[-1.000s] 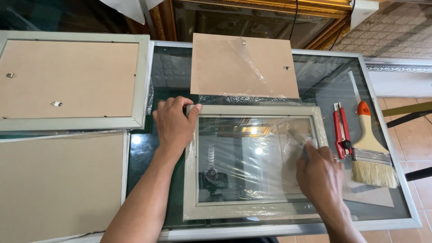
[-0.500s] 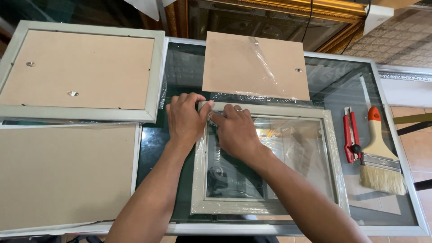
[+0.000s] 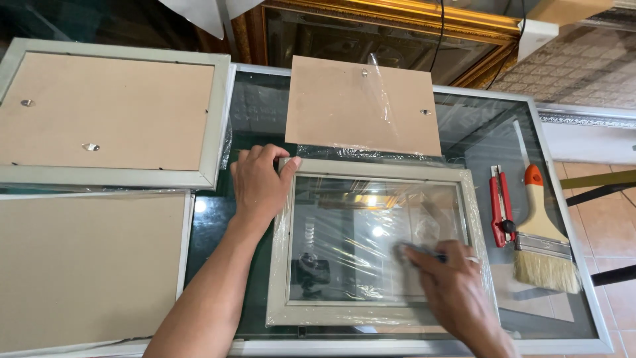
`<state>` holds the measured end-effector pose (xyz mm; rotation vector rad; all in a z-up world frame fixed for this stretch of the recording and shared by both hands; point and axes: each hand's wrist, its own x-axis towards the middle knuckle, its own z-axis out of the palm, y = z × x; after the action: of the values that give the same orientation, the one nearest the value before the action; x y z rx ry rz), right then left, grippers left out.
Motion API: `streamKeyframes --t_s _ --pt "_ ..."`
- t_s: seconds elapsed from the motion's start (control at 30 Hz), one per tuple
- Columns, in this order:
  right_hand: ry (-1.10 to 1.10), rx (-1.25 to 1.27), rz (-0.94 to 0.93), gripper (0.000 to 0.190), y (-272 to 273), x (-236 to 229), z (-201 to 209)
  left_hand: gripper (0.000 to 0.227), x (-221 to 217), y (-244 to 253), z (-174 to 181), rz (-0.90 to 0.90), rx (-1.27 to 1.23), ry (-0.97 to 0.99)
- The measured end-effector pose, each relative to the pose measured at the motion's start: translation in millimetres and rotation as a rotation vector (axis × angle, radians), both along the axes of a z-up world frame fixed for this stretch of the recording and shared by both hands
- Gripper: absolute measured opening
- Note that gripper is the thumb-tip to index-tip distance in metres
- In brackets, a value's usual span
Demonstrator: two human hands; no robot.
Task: Cleaning glass, inserting backboards, and wrapping picture frames in protective plastic.
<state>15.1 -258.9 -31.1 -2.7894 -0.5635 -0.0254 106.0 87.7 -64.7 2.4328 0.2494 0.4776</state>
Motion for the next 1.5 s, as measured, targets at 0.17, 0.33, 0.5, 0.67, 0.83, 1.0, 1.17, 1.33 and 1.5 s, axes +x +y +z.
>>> streamKeyframes --t_s 0.17,0.33,0.5,0.67,0.83,1.0,1.17,1.33,1.5 --pt "0.265 -0.051 -0.25 0.036 -67.4 2.6 9.0 0.027 -0.4 -1.5 1.3 0.002 0.01 0.002" --pt "0.533 -0.047 -0.126 0.041 -63.3 11.6 11.4 0.027 -0.9 -0.9 0.0 0.008 0.011 -0.016" --pt "0.311 0.157 0.481 0.038 19.2 14.7 16.1 0.028 -1.5 -3.1 2.8 0.016 0.005 0.004" --pt "0.231 0.145 0.669 0.027 120.4 13.9 16.3 0.028 -1.6 -1.3 -0.6 0.009 0.026 -0.013" --pt "0.303 0.054 0.729 0.008 130.5 11.4 38.6 0.029 -1.8 -2.0 4.3 0.005 0.009 0.013" --pt "0.152 -0.007 0.362 0.012 45.5 12.6 21.2 0.029 -0.9 -1.3 4.4 0.0 0.006 0.045" --pt "0.195 -0.102 0.166 0.016 -57.3 13.6 18.4 0.028 -0.1 -1.4 4.3 -0.002 0.013 0.038" --pt "0.244 -0.113 0.096 0.018 -69.8 7.4 6.4 0.029 -1.4 -2.3 1.4 0.006 0.025 0.013" --pt "0.247 0.06 0.445 0.02 18.8 4.5 28.6 0.029 -1.2 -1.6 0.5 0.005 0.007 -0.003"
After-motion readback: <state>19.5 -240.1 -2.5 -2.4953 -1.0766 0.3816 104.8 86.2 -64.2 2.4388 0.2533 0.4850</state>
